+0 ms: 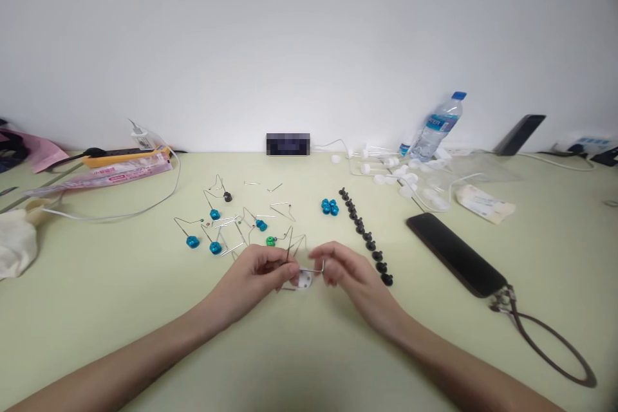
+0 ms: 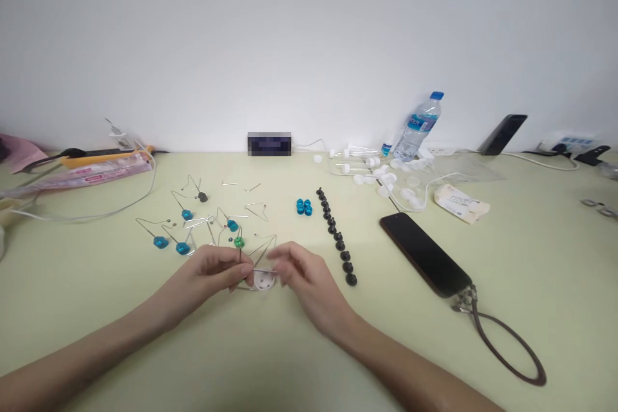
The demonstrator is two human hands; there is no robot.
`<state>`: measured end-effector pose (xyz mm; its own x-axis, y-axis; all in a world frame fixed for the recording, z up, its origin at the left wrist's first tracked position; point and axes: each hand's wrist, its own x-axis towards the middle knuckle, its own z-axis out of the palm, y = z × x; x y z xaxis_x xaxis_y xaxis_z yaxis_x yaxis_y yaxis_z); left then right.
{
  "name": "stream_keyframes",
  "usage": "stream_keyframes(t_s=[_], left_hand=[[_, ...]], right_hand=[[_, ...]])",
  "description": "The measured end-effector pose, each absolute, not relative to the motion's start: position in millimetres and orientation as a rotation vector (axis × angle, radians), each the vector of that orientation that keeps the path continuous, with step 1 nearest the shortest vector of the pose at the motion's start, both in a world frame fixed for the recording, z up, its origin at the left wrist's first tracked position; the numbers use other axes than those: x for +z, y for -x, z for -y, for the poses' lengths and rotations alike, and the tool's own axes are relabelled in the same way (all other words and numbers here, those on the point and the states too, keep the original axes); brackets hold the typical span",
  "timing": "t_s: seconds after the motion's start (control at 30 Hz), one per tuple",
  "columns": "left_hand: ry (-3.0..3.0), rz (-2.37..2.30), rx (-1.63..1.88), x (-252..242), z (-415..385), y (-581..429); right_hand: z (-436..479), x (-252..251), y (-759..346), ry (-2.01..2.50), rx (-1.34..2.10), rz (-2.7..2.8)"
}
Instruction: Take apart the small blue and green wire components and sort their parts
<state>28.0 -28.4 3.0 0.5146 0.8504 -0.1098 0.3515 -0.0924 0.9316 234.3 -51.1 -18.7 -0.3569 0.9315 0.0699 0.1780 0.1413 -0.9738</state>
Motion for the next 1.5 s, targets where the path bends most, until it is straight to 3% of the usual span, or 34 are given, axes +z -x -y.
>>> stream_keyframes(t_s=[0.1,0.17,0.23,0.4,0.47,0.53,0.67,0.73,0.8,0.93,1.0,1.2,1.5], left_hand=[[-2.032,-1.061,0.646,1.2,34.4,-28.2],[-2.184,-1.018,0.675,0.6,37.0,-28.0],[-2.178,-1.012,0.658,1.5,37.0,-27.8],[-1.671,-0.980,0.418,5.4,28.5,-26.4],[-1.584,-0.972,0.400,5.6,26.3,-25.7],[-1.651,-1.024,0.434,5.8,26.9,-25.9],[-1.888,-1.105,0.490,7.1,33.2,-28.8],[-1.910,-1.091,0.489,6.6,34.1,-29.5],[-1.847,-1.083,0.475,4.6,31.4,-28.5],[-1.688,-1.098,0.468,-2.6,20.8,-24.9],[-1.661,-1.100,0.486,-6.8,17.5,-25.2],[-1.693,-1.100,0.469,-18.2,17.7,-33.1],[-1.778,-1.176,0.618,-9.0,11.8,-24.0]], right_hand=[[50.5,-18.9,-234.6,1.047,1.931,1.329],[51.8,-18.5,-234.0,0.987,2.125,1.195],[53.0,-18.1,-233.5,0.972,2.019,1.314],[51.9,-17.8,-236.2,1.138,0.874,2.099],[50.4,-17.4,-237.8,1.180,0.678,2.168],[49.1,-17.2,-238.6,1.206,0.779,2.107],[48.8,-18.6,-236.9,1.180,1.468,1.819],[49.8,-20.5,-235.6,1.166,1.530,1.841],[50.7,-23.4,-236.0,1.177,1.174,2.034],[46.3,-29.1,-243.3,1.147,0.133,2.286],[40.8,-29.0,-247.5,1.177,-0.020,2.241],[32.9,-20.5,-248.1,1.245,0.394,2.011],[33.9,-21.2,-247.7,1.292,0.716,1.830]])
